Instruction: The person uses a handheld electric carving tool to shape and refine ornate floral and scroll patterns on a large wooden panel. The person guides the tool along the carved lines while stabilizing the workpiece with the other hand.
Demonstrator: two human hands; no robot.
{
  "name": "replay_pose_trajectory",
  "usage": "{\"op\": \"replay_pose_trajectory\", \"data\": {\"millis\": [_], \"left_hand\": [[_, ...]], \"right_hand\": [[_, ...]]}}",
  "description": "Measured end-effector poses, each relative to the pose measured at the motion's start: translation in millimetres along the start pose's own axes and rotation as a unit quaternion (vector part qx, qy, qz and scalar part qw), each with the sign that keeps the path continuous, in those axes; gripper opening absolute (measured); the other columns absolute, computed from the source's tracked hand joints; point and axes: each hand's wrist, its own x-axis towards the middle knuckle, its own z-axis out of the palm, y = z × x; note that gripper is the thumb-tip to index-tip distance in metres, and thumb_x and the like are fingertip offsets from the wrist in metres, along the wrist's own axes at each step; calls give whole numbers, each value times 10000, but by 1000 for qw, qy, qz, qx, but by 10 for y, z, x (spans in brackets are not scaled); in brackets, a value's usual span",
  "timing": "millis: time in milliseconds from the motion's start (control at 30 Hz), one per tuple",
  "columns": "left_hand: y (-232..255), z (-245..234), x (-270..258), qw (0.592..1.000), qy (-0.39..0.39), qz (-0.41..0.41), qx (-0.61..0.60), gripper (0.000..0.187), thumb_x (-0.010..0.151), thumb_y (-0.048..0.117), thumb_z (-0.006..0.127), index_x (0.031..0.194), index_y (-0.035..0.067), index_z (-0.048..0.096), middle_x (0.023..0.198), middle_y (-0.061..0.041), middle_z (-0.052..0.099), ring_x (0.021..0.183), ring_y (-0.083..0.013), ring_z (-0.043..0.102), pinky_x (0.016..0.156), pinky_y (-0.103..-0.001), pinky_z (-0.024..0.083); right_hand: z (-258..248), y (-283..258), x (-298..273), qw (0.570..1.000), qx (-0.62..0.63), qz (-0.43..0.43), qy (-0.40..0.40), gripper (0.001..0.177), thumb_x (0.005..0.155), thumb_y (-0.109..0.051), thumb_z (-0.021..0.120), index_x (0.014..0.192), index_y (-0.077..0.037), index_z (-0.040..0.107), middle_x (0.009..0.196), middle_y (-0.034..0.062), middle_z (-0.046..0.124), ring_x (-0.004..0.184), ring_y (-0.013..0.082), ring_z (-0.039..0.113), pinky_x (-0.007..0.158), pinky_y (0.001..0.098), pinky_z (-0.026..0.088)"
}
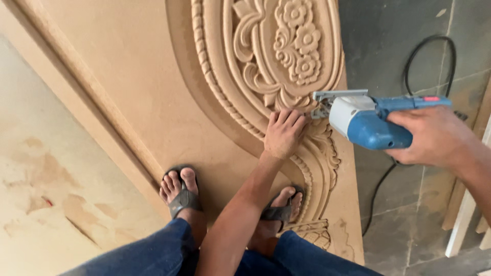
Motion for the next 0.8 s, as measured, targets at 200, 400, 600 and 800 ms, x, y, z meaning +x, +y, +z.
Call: {"op": "replay_pose_trajectory", "data": {"millis": [200, 400, 600, 800], "left_hand": [[-1, 16, -22, 1000, 3, 0, -17, 155, 925, 215, 717, 1061, 156, 675, 1092, 16, 629, 1105, -197, 581, 922, -395, 439], [-10, 9, -70, 1000, -2, 13, -19, 237, 880, 208, 710, 1112, 161, 695, 1087, 25, 625, 1112, -194, 581, 928, -399, 433], [-25, 31, -70, 1000, 7, 8, -21, 243, 901, 202, 715, 1136, 152, 681, 1109, 25, 623, 1109, -192, 576, 931, -397, 436], [-37, 45, -65, 1000, 18, 14, -15, 243, 894, 199, 724, 1123, 137, 672, 1103, 13, 624, 1120, -202, 581, 924, -390, 444]], "right_hand": [[-40, 62, 23, 999, -28, -15, -21, 484, 565, -305, 869, 990, -114, 737, 862, 85, 750, 801, 289, 733, 745, 386, 559], [77, 119, -10, 998, -50, 12, -25, 413, 596, -314, 872, 935, -127, 728, 857, 60, 759, 824, 283, 734, 748, 389, 559], [203, 189, -76, 999, -33, 27, -9, 473, 561, -335, 870, 964, -123, 743, 820, 100, 737, 804, 311, 722, 861, 421, 552], [301, 148, -156, 988, 9, 136, -69, 448, 639, -323, 858, 1024, -119, 756, 819, 118, 731, 777, 296, 735, 766, 381, 571]]}}
